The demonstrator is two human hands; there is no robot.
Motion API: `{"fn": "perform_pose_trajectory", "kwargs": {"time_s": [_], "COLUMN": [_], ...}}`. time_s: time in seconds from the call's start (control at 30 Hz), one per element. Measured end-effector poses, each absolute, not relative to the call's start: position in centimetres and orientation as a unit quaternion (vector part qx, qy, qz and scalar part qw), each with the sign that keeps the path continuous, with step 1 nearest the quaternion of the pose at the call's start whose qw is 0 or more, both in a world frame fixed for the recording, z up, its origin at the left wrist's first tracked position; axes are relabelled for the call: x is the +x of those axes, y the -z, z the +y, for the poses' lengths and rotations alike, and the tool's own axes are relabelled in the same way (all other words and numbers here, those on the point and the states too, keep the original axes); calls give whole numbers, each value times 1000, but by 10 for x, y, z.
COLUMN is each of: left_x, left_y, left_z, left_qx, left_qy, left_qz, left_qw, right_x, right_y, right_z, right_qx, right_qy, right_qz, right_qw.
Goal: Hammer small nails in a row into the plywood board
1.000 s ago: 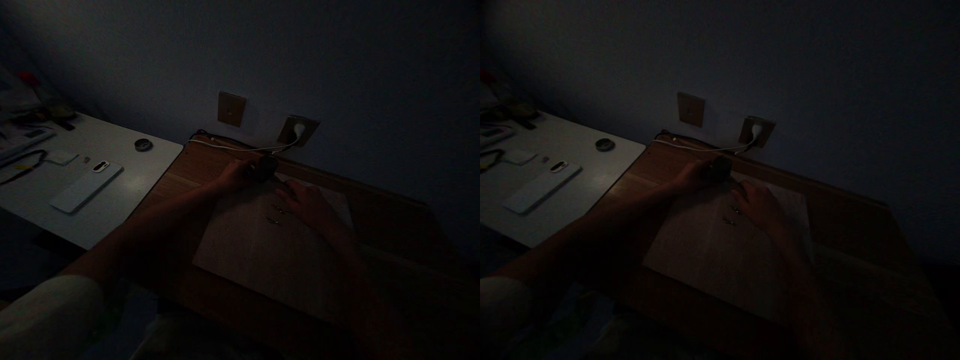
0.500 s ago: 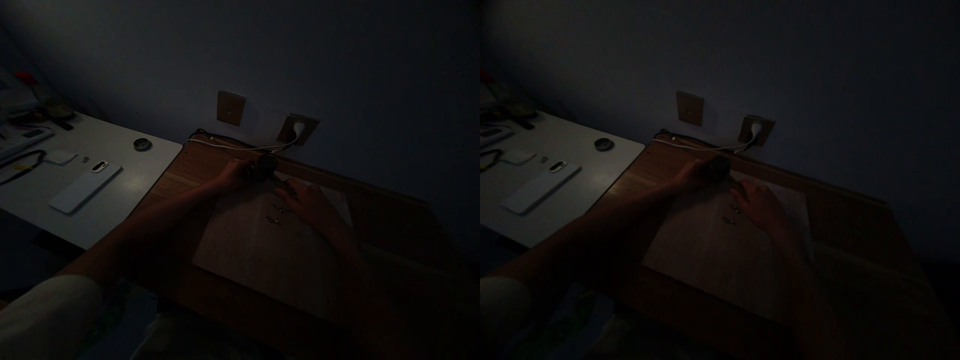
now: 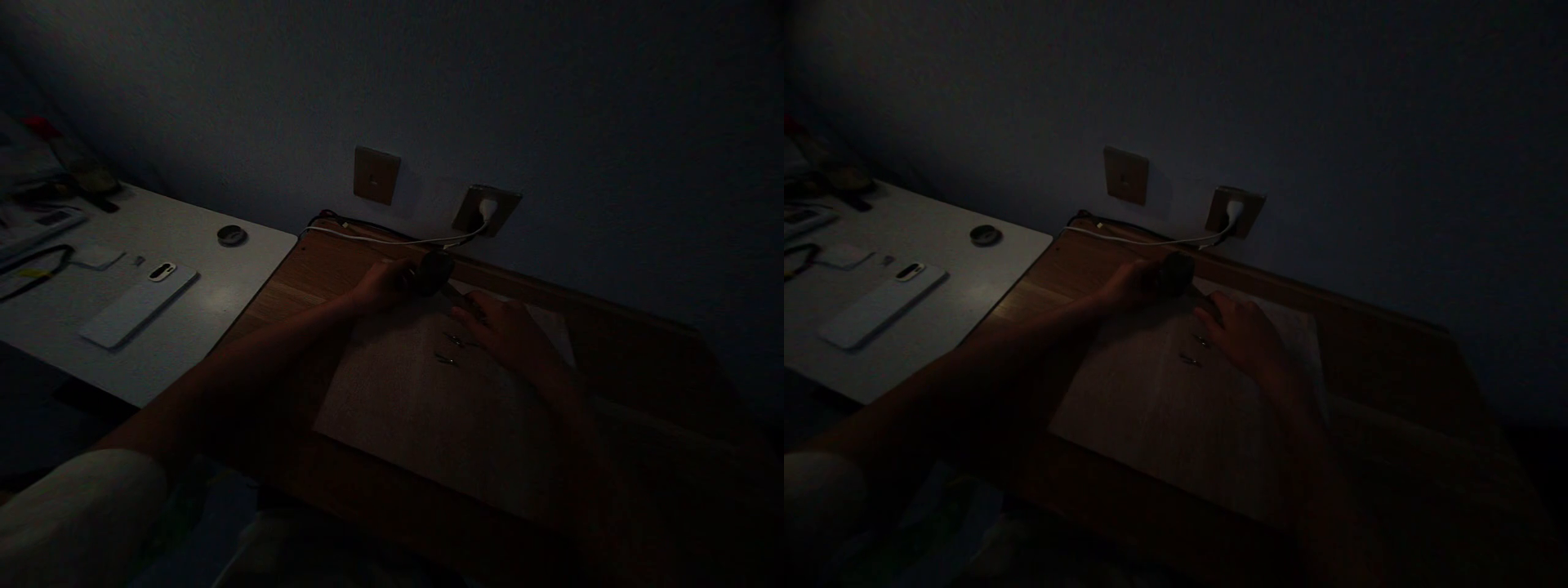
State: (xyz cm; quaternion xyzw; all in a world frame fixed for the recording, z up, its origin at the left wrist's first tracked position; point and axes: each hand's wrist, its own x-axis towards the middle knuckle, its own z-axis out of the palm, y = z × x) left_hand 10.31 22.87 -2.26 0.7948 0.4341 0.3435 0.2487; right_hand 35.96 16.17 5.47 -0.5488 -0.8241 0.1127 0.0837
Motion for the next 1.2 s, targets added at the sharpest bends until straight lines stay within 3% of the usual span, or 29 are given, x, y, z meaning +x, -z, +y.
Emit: {"fn": "perform_pose_trajectory", "kwargs": {"time_s": [1.2], "left_x": [104], "left_y": [19], "left_z": [228], "left_qx": [803], "left_qy": [-348], "left_qz": [416], "left_qw": [246], "right_x": [365], "right_y": [-55], "right_z": [163], "right_qx": [-550], "right_qy": [-121], "right_qz": [-823], "right_qw": [79]}}
